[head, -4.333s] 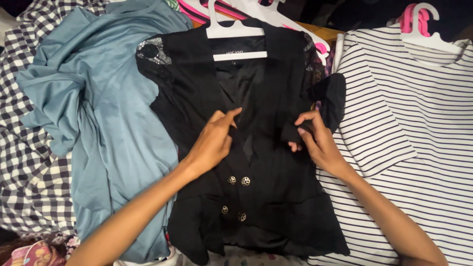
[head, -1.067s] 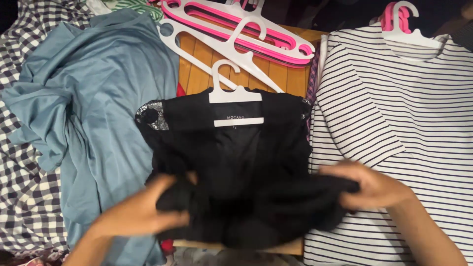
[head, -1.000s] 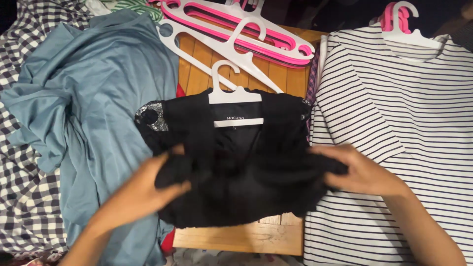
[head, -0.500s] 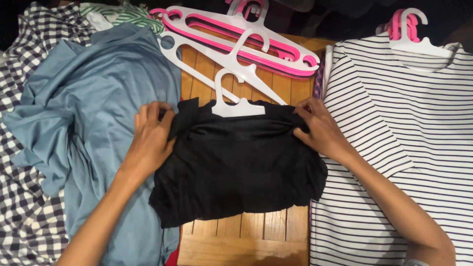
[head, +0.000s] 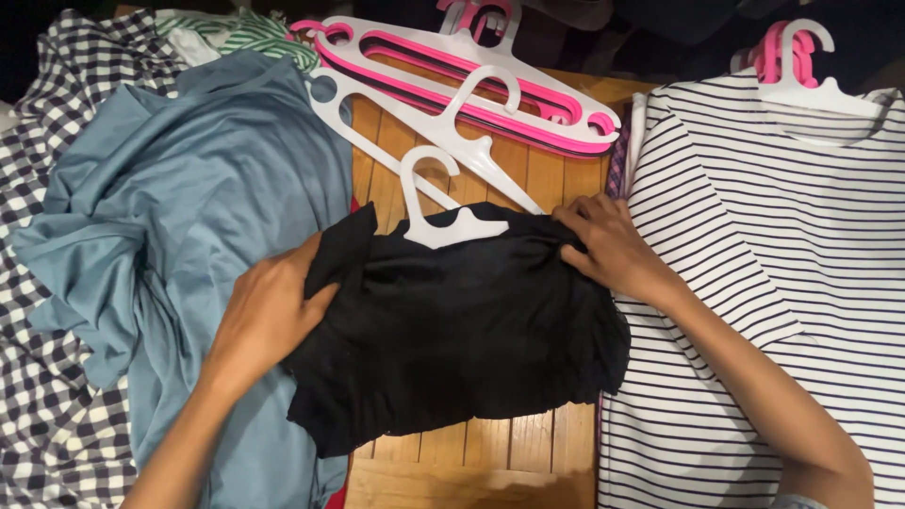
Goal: The person buttons a black vest and places it on a hanger. They then pick up a light blue top, place it on a hanger, and smooth it out. The task is performed on a wooden surface with other clothes visible nearby.
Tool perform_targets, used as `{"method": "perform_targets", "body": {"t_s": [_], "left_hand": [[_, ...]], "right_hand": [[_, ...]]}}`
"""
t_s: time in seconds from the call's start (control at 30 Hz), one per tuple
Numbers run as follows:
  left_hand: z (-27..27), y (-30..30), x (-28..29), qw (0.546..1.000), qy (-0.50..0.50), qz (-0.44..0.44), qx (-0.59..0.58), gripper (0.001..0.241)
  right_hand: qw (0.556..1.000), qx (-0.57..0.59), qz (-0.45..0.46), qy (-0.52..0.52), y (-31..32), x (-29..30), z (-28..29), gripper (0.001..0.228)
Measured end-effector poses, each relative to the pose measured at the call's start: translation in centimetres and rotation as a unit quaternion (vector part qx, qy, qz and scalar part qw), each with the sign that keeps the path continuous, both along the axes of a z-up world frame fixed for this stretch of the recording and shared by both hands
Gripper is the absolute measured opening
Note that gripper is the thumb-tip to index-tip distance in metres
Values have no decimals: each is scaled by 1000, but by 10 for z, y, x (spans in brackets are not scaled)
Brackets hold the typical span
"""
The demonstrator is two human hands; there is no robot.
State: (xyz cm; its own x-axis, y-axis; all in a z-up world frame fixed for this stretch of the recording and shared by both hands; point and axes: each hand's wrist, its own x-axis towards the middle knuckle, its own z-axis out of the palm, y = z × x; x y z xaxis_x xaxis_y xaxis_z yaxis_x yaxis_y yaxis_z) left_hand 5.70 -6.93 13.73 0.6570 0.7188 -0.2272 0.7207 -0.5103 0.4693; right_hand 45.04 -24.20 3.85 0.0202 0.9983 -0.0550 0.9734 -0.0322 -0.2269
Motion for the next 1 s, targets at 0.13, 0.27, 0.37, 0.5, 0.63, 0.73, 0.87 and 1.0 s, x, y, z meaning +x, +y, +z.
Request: {"method": "perform_targets", "body": {"t_s": [0.13, 0.27, 0.37, 0.5, 0.63, 0.73, 0.87, 1.0], "left_hand": [[-2, -11, -18, 1000, -16, 22, -4, 59], [10, -28, -32, 999, -29, 37, -18, 62], [11, -38, -46, 998, -51, 36, -10, 62], [30, -57, -59, 997, -79, 24, 8, 57], [41, -72, -71, 994, -104, 28, 17, 58], [49, -83, -74, 992, -124, 17, 23, 59], [53, -99, -73, 988, -151, 1, 38, 59], [55, -115, -58, 976, -191, -66, 80, 63]], "right_hand": [[1000, 9, 5, 22, -3, -7, 9, 52], [991, 5, 5, 131, -12, -16, 22, 56], [983, -11, 12, 184, -23, -30, 49, 43], [976, -35, -4, 213, -44, -47, 80, 21], [976, 18, -4, 216, -77, -47, 97, 24], [973, 62, -62, 212, -107, -53, 124, 20], [950, 94, -138, 263, -154, -56, 151, 9], [925, 140, -204, 289, -205, -48, 164, 14]]}}
